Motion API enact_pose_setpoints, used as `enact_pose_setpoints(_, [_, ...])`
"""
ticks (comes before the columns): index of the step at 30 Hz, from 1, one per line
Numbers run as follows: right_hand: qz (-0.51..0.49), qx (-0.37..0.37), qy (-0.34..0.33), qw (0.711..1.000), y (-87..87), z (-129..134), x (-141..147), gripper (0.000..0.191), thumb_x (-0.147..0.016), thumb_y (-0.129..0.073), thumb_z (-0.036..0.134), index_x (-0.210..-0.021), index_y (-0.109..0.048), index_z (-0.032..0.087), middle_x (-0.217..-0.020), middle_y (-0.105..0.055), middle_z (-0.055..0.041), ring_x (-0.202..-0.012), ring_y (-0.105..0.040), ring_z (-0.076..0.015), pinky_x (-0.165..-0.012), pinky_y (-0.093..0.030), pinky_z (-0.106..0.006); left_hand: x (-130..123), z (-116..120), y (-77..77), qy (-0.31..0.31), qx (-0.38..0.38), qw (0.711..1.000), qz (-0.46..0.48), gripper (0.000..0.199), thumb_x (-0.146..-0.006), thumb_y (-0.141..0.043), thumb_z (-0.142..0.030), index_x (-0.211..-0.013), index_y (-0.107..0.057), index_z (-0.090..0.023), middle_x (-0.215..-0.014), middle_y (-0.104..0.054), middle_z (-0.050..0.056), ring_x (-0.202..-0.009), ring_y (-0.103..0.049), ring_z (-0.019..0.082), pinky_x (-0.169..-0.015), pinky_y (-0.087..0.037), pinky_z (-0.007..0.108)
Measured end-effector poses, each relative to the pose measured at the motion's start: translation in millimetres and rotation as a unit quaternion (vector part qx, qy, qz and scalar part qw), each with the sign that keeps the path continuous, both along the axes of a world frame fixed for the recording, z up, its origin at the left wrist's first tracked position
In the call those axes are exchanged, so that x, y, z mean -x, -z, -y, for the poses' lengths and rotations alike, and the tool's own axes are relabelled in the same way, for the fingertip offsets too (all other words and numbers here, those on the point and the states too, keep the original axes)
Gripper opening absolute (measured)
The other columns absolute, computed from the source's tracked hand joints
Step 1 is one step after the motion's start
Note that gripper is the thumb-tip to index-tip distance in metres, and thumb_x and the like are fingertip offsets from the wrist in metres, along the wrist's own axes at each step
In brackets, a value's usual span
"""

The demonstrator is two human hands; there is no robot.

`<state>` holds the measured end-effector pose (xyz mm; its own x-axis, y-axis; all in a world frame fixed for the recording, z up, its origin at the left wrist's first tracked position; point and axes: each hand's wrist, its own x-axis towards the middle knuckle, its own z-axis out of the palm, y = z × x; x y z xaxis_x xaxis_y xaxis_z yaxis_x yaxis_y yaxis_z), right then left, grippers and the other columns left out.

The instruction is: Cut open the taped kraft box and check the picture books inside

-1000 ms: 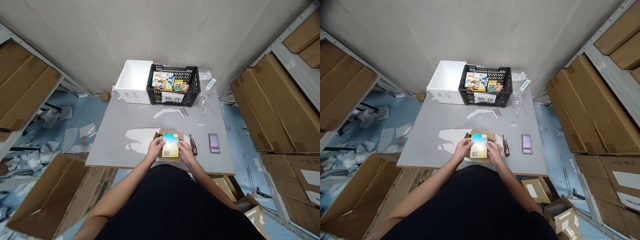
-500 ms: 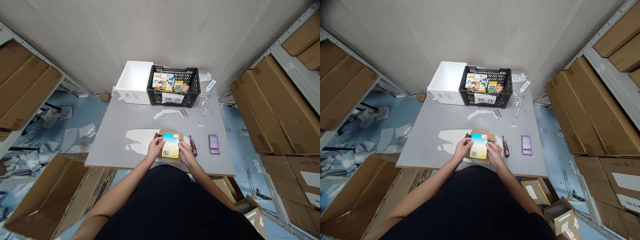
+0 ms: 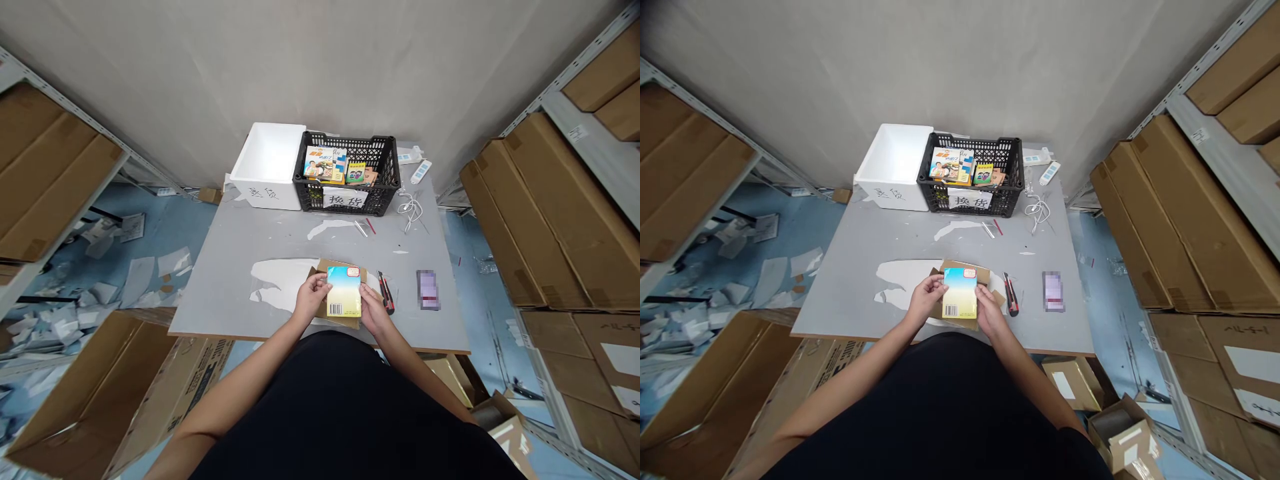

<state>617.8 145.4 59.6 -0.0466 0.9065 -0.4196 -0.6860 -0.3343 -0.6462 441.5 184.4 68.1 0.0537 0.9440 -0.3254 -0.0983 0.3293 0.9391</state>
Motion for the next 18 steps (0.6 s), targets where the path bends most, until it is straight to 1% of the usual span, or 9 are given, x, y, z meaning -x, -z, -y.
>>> enact_pose_setpoints(6, [-0.064, 0.019, -0.031, 0.997, -4.9, 0, 2, 0.029, -0.080, -0.068, 0.041, -0.103, -0.064, 0.024, -0.106, -0.073, -0.0042, -0.108, -0.064, -0.0254, -0.088, -0.052, -0.040, -1, 1, -0.9, 0.021, -0.026, 0.999, -0.004, 0.041, -0.074, -0.071, -0.037, -0.108, -0.062, -0.015, -0.071, -0.056, -0.003, -0.058, -0.055, 0.010, -0.056, -0.049, 0.024])
enact_pose_setpoints(9, [-0.094, 0.035, -0.054, 0.994, -8.0, 0, 4, 0.034, -0.084, -0.062, 0.047, -0.108, -0.064, 0.023, -0.108, -0.073, -0.0063, -0.111, -0.063, -0.0265, -0.090, -0.051, -0.043, -1, 2, -1.1, 0.019, -0.031, 0.999, -0.002, 0.041, -0.075, -0.070, -0.037, -0.109, -0.062, -0.015, -0.071, -0.055, -0.002, -0.059, -0.055, 0.010, -0.056, -0.050, 0.024])
enact_pose_setpoints(12, [-0.125, 0.055, -0.080, 0.987, -9.6, 0, 7, 0.040, -0.087, -0.054, 0.052, -0.111, -0.064, 0.022, -0.111, -0.072, -0.0083, -0.114, -0.061, -0.0277, -0.093, -0.049, -0.046, -2, 3, -0.9, 0.018, -0.033, 0.999, 0.005, 0.049, -0.075, -0.070, -0.037, -0.117, -0.058, -0.015, -0.074, -0.056, -0.002, -0.060, -0.055, 0.010, -0.057, -0.050, 0.025])
enact_pose_setpoints(14, [-0.141, 0.063, -0.088, 0.984, -10.0, 0, 9, 0.040, -0.088, -0.051, 0.051, -0.111, -0.065, 0.021, -0.111, -0.072, -0.0085, -0.115, -0.061, -0.0278, -0.095, -0.048, -0.047, -4, 5, -0.5, 0.020, -0.040, 0.999, 0.000, 0.056, -0.075, -0.069, -0.035, -0.125, -0.053, -0.016, -0.075, -0.057, -0.002, -0.062, -0.056, 0.011, -0.059, -0.050, 0.025])
enact_pose_setpoints(16, [-0.150, 0.064, -0.090, 0.982, -10.7, 1, 11, 0.038, -0.089, -0.050, 0.048, -0.110, -0.066, 0.020, -0.111, -0.072, -0.0080, -0.115, -0.061, -0.0272, -0.097, -0.047, -0.047, -6, 7, 0.2, 0.021, -0.058, 0.997, -0.034, 0.056, -0.076, -0.068, -0.032, -0.128, -0.052, -0.018, -0.077, -0.057, -0.002, -0.066, -0.056, 0.010, -0.064, -0.050, 0.025])
enact_pose_setpoints(18, [-0.156, 0.062, -0.088, 0.982, -12.4, 2, 14, 0.036, -0.089, -0.050, 0.044, -0.111, -0.066, 0.020, -0.112, -0.072, -0.0071, -0.115, -0.061, -0.0265, -0.097, -0.047, -0.045, -7, 10, 1.3, 0.026, -0.082, 0.992, -0.092, 0.051, -0.076, -0.068, -0.031, -0.125, -0.056, -0.019, -0.081, -0.059, 0.000, -0.071, -0.056, 0.011, -0.068, -0.048, 0.024])
